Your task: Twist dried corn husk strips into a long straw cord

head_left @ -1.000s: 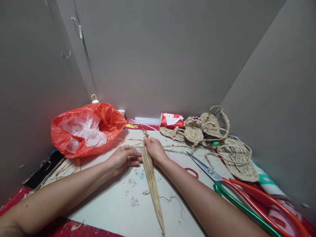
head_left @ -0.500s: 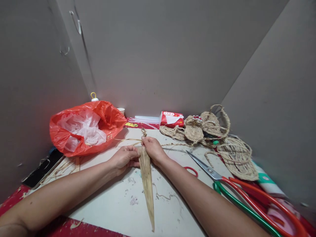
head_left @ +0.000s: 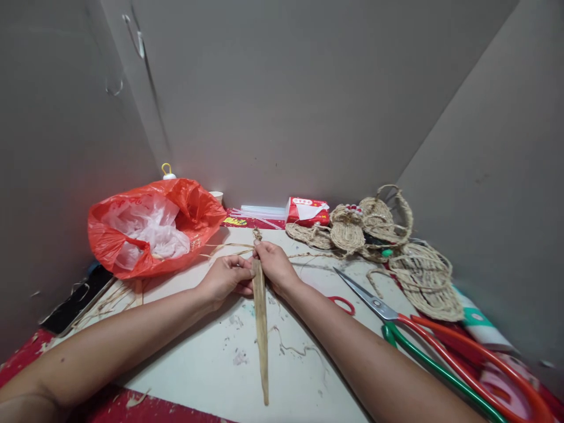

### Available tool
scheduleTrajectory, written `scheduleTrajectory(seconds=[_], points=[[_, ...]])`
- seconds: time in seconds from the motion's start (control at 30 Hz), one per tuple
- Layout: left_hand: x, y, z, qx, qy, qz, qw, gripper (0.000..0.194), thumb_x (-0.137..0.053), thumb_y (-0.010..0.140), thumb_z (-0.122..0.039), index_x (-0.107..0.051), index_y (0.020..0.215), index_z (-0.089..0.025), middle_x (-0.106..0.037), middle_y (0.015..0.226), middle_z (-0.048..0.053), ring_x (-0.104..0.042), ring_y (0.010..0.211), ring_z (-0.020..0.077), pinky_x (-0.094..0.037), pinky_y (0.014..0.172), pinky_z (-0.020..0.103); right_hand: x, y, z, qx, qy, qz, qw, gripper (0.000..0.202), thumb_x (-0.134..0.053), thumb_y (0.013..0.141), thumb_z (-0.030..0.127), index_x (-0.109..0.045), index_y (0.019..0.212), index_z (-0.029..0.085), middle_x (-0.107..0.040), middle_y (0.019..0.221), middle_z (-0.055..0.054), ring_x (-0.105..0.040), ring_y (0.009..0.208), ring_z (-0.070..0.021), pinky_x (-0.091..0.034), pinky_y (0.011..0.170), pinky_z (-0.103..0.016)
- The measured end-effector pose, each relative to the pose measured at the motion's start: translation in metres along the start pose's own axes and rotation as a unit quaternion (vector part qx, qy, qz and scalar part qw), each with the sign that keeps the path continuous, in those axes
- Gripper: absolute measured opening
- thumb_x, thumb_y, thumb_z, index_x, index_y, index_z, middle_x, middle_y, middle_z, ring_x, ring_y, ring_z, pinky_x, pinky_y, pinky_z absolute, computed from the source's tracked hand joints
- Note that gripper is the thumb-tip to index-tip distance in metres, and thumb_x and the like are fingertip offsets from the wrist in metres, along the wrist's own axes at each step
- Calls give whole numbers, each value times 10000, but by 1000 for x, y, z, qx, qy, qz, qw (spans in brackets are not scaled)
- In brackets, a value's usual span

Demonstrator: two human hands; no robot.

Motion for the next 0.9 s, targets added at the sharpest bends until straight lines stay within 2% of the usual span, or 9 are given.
scheduleTrajectory(seconds=[0.17, 0.4, 0.6, 0.8, 0.9], points=[[-7, -1, -3, -22, -2, 7, 1000, 131, -661, 664, -150, -532, 670, -130, -584, 510, 2, -556, 440, 92, -506, 486, 211, 3, 5, 0, 28, -38, -18, 999, 348, -447, 814, 456, -464, 564, 215, -440, 452, 53, -389, 432, -127, -317, 478, -258], [-6, 3, -3, -6, 11, -12, 1000, 177, -716, 644, -196, -557, 618, -121, -559, 508, -13, -536, 437, 76, -497, 482, 202, 2, 3, 1, 47, -74, -19, 996, 351, -440, 822, 437, -465, 548, 218, -438, 442, 44, -404, 450, -140, -318, 491, -261], [-4, 3, -4, -2, 22, -7, 1000, 125, -657, 691, -171, -567, 623, -117, -576, 504, 8, -535, 427, 84, -495, 488, 220, 2, 3, 2, 50, -92, -18, 994, 345, -417, 832, 422, -446, 552, 224, -448, 441, 39, -424, 459, -144, -330, 506, -263], [-9, 6, -2, -41, 8, 0, 999, 172, -670, 681, -182, -526, 600, -134, -513, 474, -33, -482, 413, 66, -458, 488, 209, 3, 5, 5, 45, -108, -16, 993, 323, -442, 816, 379, -457, 539, 214, -456, 461, 35, -417, 467, -137, -317, 501, -262], [-10, -2, -13, -88, -26, 25, 995, 177, -691, 690, -232, -550, 656, -130, -541, 542, -27, -505, 470, 64, -447, 528, 200, 3, 6, 3, 41, -106, -13, 993, 320, -446, 813, 371, -459, 534, 214, -461, 451, 34, -427, 459, -138, -325, 499, -263]])
Point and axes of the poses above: each hand's wrist, its own y-axis towards the middle knuckle, its own x-axis out of the back of the hand, z = x × y, the point moved 5 cm from there along y, towards the middle knuckle
